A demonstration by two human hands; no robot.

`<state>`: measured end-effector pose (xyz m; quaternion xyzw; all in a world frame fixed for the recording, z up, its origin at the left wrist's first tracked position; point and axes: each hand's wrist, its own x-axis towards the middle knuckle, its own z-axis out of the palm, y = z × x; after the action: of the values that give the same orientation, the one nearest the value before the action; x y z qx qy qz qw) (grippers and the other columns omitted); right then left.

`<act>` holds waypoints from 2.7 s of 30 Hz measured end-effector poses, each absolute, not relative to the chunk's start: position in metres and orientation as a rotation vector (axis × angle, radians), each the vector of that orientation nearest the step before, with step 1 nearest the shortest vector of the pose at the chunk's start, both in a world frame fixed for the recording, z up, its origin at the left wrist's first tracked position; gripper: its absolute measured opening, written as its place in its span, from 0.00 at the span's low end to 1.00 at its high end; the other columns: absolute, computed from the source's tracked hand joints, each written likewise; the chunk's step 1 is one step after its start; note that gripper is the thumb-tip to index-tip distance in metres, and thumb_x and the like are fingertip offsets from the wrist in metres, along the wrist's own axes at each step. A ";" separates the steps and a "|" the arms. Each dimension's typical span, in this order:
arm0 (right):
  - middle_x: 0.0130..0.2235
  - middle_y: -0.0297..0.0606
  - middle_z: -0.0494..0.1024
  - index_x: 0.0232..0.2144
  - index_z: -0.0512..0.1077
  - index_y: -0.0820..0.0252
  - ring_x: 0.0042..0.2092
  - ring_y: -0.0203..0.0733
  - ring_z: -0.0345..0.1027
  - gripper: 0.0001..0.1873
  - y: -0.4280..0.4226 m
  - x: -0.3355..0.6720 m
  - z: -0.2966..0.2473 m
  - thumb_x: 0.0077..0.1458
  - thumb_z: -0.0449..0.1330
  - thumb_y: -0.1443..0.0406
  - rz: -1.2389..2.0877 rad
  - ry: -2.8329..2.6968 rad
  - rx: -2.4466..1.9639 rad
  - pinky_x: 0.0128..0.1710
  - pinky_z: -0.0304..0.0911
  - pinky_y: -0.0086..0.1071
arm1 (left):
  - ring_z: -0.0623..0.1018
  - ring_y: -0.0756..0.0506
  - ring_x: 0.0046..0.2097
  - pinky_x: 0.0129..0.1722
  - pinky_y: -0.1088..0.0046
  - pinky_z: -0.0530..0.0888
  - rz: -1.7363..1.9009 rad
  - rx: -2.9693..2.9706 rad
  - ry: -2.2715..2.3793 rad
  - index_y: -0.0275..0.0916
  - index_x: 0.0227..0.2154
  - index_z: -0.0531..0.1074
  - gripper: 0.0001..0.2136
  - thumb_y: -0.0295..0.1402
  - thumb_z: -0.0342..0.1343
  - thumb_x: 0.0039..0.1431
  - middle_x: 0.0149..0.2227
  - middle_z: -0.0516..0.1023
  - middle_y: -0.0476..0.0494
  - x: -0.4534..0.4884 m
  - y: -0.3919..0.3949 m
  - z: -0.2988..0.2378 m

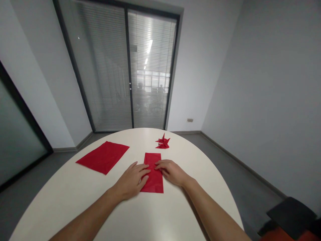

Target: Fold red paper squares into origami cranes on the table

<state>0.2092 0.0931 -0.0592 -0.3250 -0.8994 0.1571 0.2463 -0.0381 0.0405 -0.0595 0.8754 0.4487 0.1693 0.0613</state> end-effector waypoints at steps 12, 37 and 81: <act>0.62 0.47 0.69 0.57 0.73 0.54 0.64 0.58 0.59 0.37 0.082 0.210 -0.043 0.46 0.69 0.47 0.536 -2.615 -0.970 0.64 0.52 0.50 | 0.71 0.38 0.59 0.61 0.56 0.66 0.590 2.618 1.426 0.42 0.57 0.72 0.22 0.45 0.45 0.69 0.58 0.73 0.39 -0.050 0.045 -0.062; 0.51 0.39 0.78 0.52 0.74 0.54 0.52 0.51 0.70 0.29 0.077 0.207 -0.030 0.51 0.67 0.49 0.507 -2.574 -0.826 0.56 0.60 0.40 | 0.79 0.41 0.47 0.49 0.65 0.73 0.768 2.422 1.449 0.44 0.44 0.77 0.13 0.34 0.47 0.66 0.44 0.82 0.43 -0.054 0.052 -0.058; 0.66 0.51 0.62 0.66 0.59 0.65 0.66 0.51 0.55 0.28 0.071 0.178 -0.059 0.66 0.49 0.63 0.310 -2.442 -1.045 0.66 0.51 0.48 | 0.76 0.43 0.55 0.61 0.51 0.67 0.810 2.604 1.282 0.44 0.50 0.76 0.18 0.22 0.50 0.63 0.53 0.79 0.43 -0.036 0.056 -0.079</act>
<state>0.1776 0.0708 -0.0592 -0.3801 -0.8884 0.1127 0.2314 -0.0357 0.0560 -0.0791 0.8623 0.4246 0.2684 0.0641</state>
